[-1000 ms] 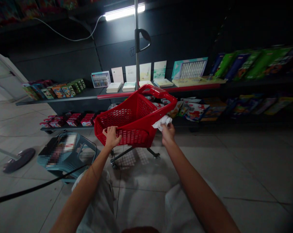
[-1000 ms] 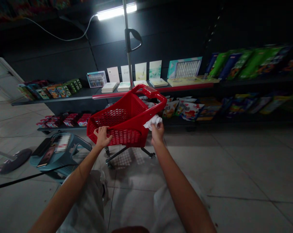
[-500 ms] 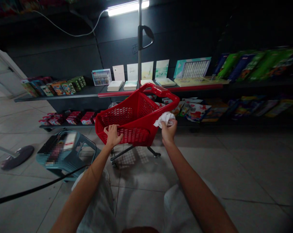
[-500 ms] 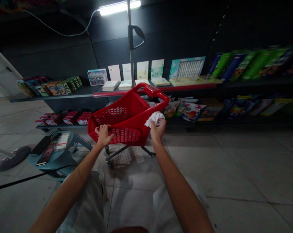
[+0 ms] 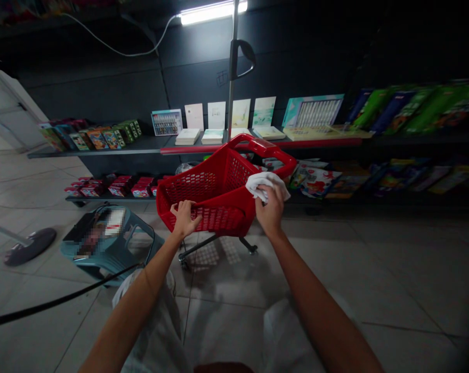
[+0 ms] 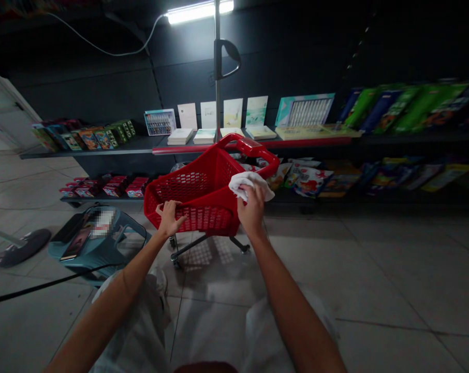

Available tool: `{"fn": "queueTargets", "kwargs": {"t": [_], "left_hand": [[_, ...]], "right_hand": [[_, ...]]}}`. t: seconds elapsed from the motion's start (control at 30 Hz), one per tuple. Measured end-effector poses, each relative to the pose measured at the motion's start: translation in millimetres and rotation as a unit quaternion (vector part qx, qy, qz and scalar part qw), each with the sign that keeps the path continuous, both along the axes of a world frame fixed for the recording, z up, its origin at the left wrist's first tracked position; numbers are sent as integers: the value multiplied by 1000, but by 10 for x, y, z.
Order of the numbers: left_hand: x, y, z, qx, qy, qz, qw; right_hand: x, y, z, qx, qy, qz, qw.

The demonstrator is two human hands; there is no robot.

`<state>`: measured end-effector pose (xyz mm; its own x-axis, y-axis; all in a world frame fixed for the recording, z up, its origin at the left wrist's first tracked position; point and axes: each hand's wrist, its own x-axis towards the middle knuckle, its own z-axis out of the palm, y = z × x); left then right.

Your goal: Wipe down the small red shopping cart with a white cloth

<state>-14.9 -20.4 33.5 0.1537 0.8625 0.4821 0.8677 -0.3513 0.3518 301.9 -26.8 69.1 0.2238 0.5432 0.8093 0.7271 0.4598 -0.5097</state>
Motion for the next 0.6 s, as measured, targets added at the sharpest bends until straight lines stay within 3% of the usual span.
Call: {"fn": "queueTargets", "kwargs": {"t": [0.2,0.47,0.6], "left_hand": [[15,-40,-5,-6,-1,3,1000],[108,-128,67,-11,-1,6,1000],[153,-154,46,-1,-5,0,1000]], "right_hand": [[-262,-156,3,-41,-110,80,990],[-632,-162,-65,-78,-162,202,963],[-849,-154,-63,-65,-163,214,961]]}}
